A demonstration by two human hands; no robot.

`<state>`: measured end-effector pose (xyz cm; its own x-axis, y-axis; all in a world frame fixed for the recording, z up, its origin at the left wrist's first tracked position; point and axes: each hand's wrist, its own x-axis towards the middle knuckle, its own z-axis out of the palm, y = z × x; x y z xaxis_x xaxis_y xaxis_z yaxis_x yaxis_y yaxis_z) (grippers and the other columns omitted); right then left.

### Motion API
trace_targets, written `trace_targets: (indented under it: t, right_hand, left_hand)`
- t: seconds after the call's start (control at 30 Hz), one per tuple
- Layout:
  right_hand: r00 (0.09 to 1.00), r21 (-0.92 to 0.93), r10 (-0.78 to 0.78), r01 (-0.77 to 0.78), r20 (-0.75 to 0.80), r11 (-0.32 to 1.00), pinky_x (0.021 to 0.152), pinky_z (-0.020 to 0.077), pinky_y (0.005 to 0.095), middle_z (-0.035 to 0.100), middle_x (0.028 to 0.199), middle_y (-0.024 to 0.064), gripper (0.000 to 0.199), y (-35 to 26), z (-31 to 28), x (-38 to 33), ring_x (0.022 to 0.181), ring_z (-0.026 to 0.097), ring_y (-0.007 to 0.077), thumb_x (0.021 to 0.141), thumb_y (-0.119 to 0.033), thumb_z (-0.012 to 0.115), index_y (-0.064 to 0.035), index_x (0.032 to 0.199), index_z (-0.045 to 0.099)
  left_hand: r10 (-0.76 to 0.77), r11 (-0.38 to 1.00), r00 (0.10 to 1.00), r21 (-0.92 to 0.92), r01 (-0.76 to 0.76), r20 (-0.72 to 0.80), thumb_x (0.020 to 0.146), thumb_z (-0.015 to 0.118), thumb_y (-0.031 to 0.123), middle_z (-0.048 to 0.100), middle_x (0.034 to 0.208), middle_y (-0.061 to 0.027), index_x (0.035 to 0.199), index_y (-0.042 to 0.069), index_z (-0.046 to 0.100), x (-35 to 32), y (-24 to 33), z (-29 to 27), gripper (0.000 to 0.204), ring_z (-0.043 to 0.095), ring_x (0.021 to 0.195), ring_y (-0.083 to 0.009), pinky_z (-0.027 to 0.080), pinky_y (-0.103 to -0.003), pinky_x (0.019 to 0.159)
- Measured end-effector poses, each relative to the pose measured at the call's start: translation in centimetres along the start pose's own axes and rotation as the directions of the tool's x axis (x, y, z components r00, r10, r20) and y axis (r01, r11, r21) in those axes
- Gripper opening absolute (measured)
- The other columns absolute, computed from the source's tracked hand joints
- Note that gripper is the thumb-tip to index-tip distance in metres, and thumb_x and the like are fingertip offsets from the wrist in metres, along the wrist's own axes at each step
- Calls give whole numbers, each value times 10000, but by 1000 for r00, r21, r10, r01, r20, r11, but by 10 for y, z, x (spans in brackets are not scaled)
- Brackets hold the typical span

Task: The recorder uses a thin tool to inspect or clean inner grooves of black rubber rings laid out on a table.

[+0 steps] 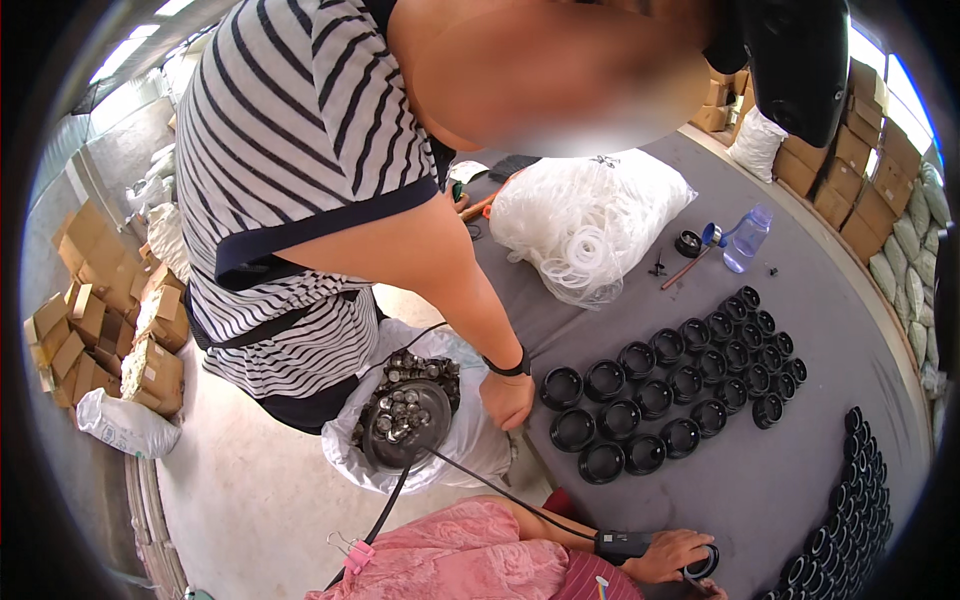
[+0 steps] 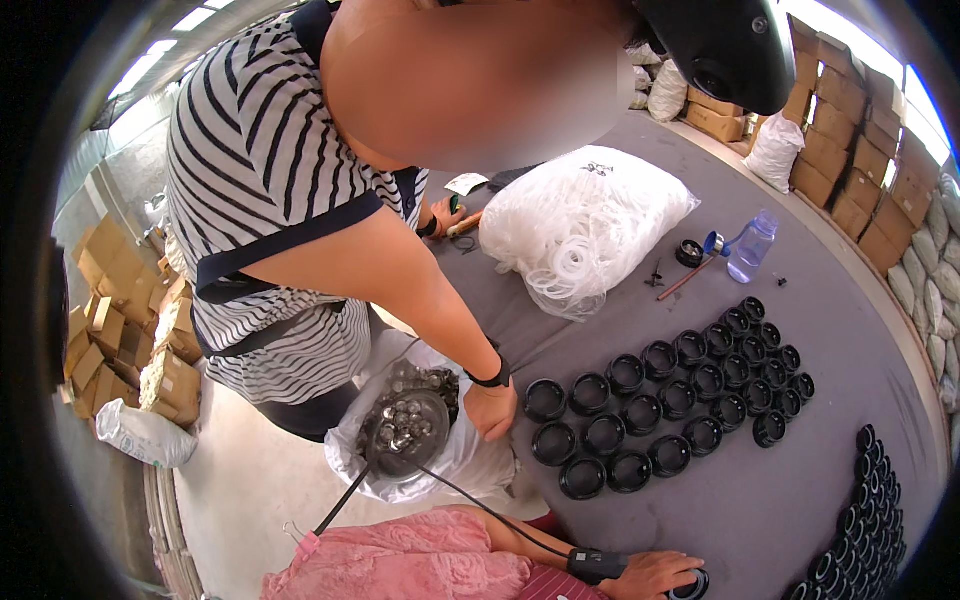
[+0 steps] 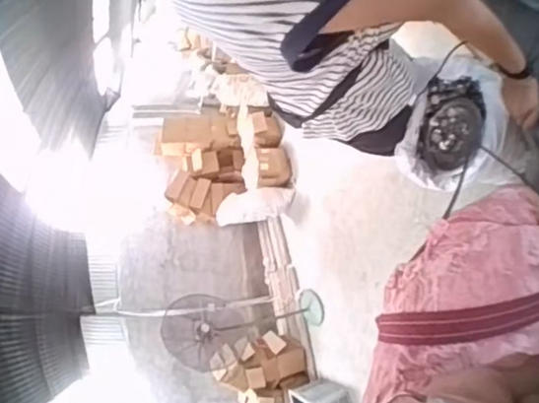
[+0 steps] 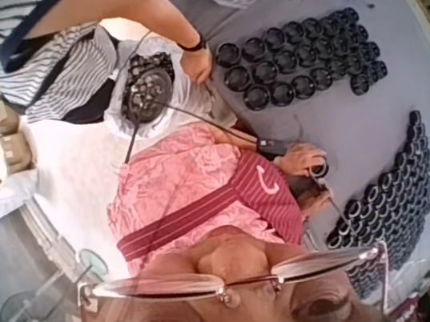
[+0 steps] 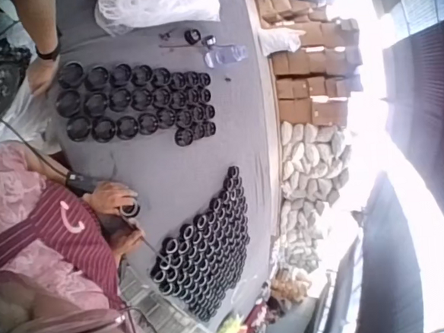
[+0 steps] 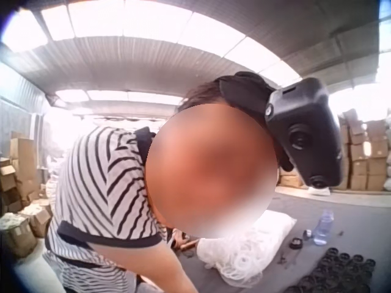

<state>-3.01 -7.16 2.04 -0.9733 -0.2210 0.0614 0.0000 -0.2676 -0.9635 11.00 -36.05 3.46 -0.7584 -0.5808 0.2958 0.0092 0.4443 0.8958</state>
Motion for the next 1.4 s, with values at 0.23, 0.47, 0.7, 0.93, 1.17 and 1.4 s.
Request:
trace_targets:
  t: [0.23, 0.47, 0.7, 0.93, 1.17, 1.4]
  right_hand:
    - [998, 64, 55, -54, -20, 996, 751, 514, 310, 685, 963, 139, 212, 11, -17, 2, 840, 640, 208, 1004, -224, 562, -32, 1042, 643]
    - [999, 45, -2, 0, 35, 999, 756, 515, 313, 685, 967, 138, 225, 4, -11, 2, 844, 640, 211, 1007, -235, 560, -28, 1043, 639]
    - [998, 34, -27, 25, 52, 999, 762, 517, 315, 685, 971, 137, 237, 1, -5, 2, 848, 641, 213, 1010, -246, 557, -24, 1044, 635]
    - [997, 30, -29, 27, 75, 999, 768, 518, 317, 684, 975, 137, 250, 3, 0, 5, 852, 641, 216, 1013, -256, 555, -20, 1045, 631]
    - [996, 42, -41, 38, 77, 998, 773, 520, 320, 684, 978, 136, 264, 3, -2, 4, 856, 642, 219, 1017, -267, 552, -16, 1046, 627]
    - [993, 39, -47, 43, 105, 998, 779, 521, 322, 683, 982, 135, 277, 4, -1, 4, 860, 642, 222, 1020, -278, 549, -12, 1047, 624]
  left_hand:
    - [357, 934, 919, -32, -357, 168, 726, 709, 303, 575, 1313, -151, 1182, 84, 593, -9, 32, 154, 519, 583, 1092, -360, 462, -458, 929]
    - [372, 925, 916, 25, -380, 149, 734, 707, 322, 580, 1317, -133, 1184, 98, 600, -10, 24, 159, 514, 587, 1088, -348, 461, -454, 925]
    - [370, 924, 918, 50, -380, 144, 742, 705, 341, 585, 1322, -115, 1186, 112, 607, -11, 23, 159, 509, 591, 1083, -336, 460, -450, 922]
    - [366, 924, 920, 61, -377, 138, 750, 703, 360, 590, 1327, -97, 1187, 126, 615, -10, 20, 163, 504, 595, 1079, -323, 459, -446, 918]
    - [373, 920, 917, 72, -386, 144, 758, 701, 379, 595, 1332, -79, 1189, 139, 622, -10, 22, 167, 500, 599, 1075, -311, 459, -442, 914]
    - [390, 913, 909, 65, -402, 146, 761, 717, 367, 602, 1334, -69, 1192, 138, 624, -8, 25, 154, 497, 608, 1071, -307, 466, -437, 909]
